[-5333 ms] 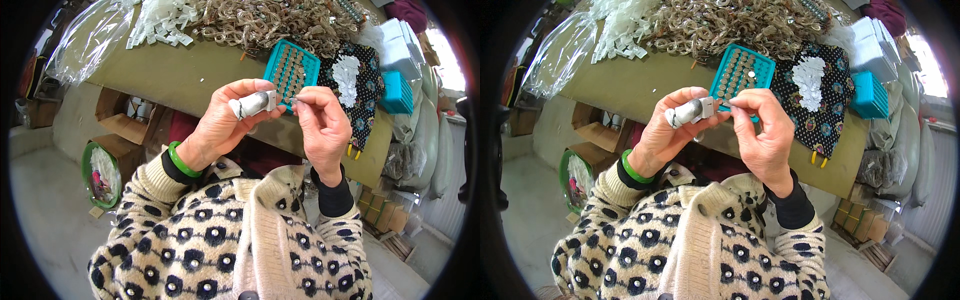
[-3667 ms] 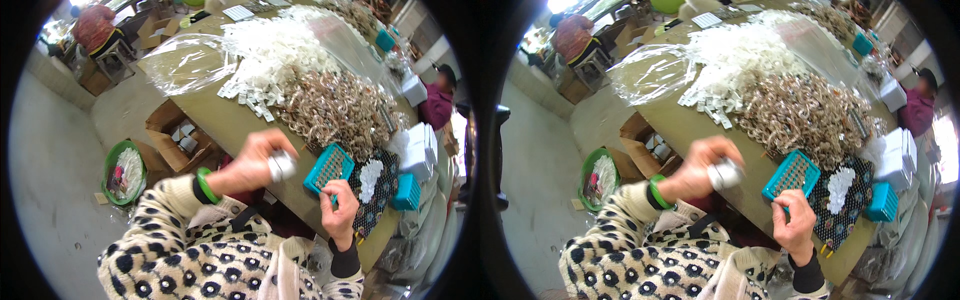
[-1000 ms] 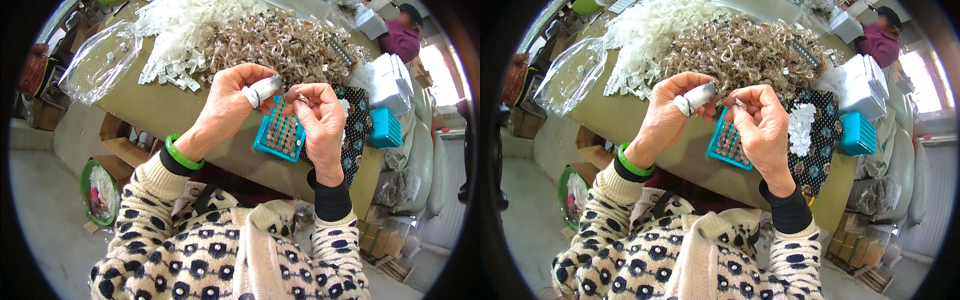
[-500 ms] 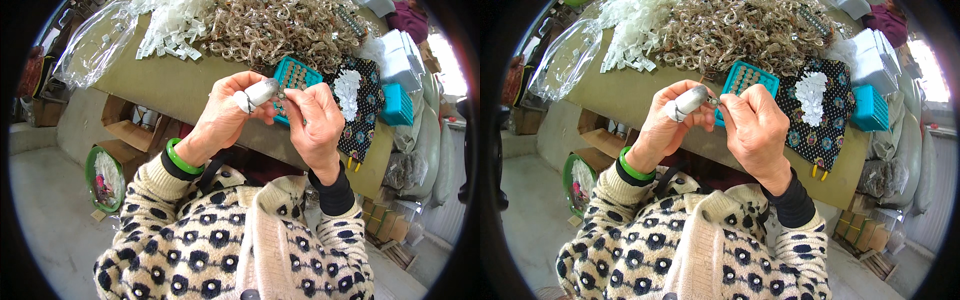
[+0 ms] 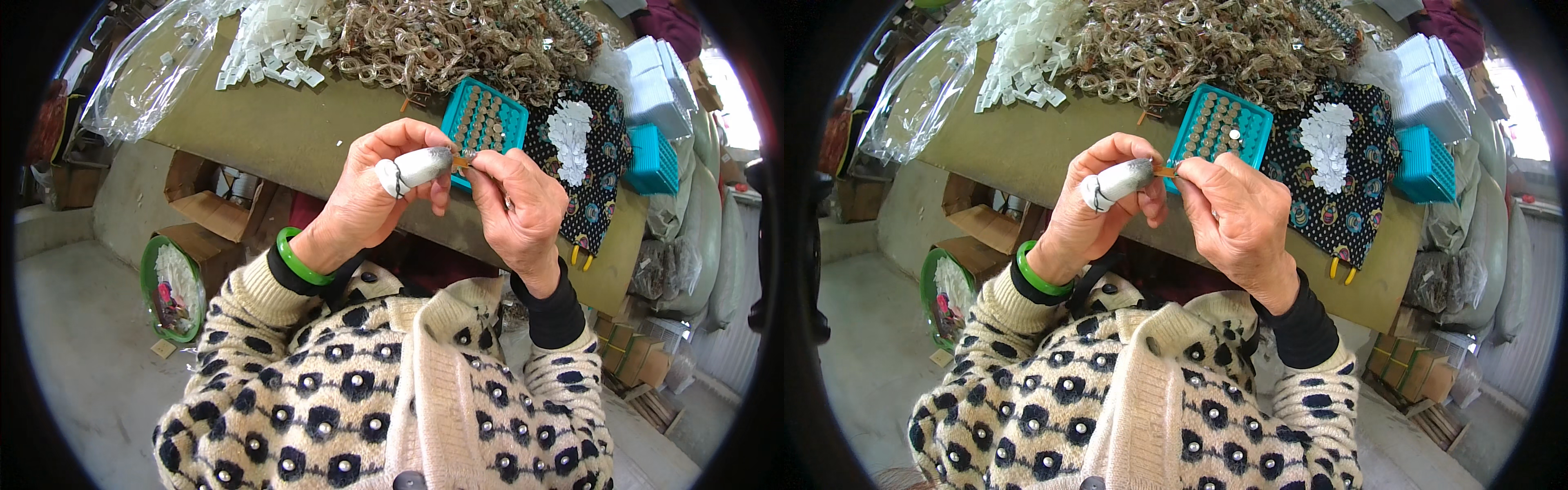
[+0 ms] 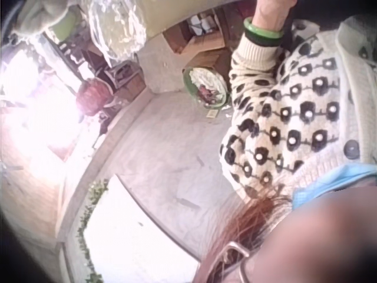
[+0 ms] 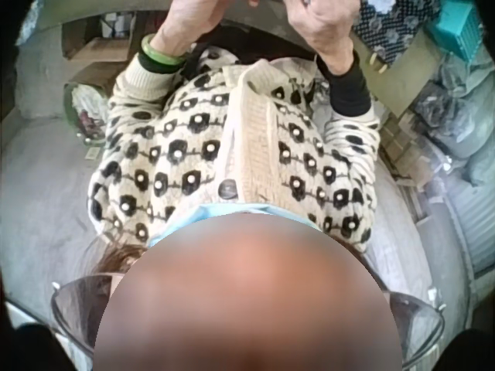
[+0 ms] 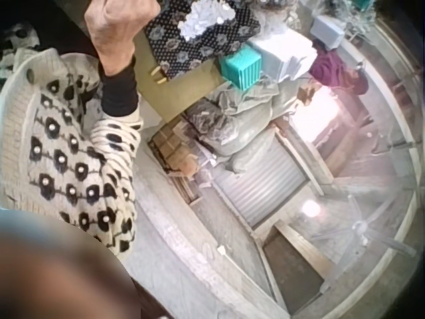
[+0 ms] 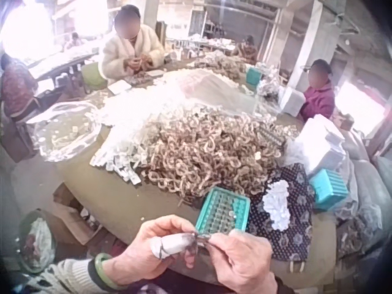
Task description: The person assembles small electronic components by inserting metal pins into white plastic housings. They repeatedly pick a housing, insert a pin, and place the assembled unit on the table. The person also handles a blue plastic tray containing small metal parts.
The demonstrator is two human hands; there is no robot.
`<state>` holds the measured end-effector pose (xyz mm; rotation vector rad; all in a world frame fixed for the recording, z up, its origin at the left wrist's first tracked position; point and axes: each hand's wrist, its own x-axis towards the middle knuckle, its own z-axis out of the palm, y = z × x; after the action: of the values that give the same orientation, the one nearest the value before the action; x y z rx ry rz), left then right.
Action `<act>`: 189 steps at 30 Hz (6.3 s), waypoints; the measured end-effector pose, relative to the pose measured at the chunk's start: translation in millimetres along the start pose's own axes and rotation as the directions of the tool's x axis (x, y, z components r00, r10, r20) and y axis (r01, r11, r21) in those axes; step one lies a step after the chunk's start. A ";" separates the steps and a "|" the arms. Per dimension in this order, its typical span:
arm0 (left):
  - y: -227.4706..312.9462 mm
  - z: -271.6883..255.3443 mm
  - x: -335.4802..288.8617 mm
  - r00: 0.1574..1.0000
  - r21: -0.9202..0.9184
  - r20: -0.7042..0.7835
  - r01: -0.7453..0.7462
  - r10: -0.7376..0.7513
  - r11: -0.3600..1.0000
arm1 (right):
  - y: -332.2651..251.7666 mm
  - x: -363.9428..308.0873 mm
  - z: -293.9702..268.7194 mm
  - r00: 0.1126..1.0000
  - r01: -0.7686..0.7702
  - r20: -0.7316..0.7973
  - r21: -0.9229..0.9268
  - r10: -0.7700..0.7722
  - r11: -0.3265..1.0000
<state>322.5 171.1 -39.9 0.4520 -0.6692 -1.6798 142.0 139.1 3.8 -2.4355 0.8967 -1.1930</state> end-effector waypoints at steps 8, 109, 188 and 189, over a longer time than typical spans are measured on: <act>0.7 -2.6 0.6 0.970 -0.299 0.132 0.233 -0.202 0.925 | -2.3 -0.9 6.8 0.998 -0.044 -0.044 0.174 0.052 0.984; -3.1 -13.7 1.6 0.960 0.110 -0.082 -0.258 0.267 0.960 | -23.9 7.0 18.4 0.682 -0.639 0.320 0.697 0.657 0.325; 4.4 4.3 -25.1 0.963 0.068 -0.230 0.160 -0.140 0.985 | 46.1 -35.8 -21.5 0.970 -0.172 0.109 -0.323 0.217 0.930; 4.7 5.3 -24.0 0.964 0.076 -0.232 0.155 -0.133 0.985 | 47.2 -34.2 -22.8 0.966 -0.184 0.113 -0.329 0.232 0.926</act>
<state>327.8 194.8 -34.3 0.7629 -0.5590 -1.7053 89.0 125.2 -26.4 -2.5452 1.3502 -0.8303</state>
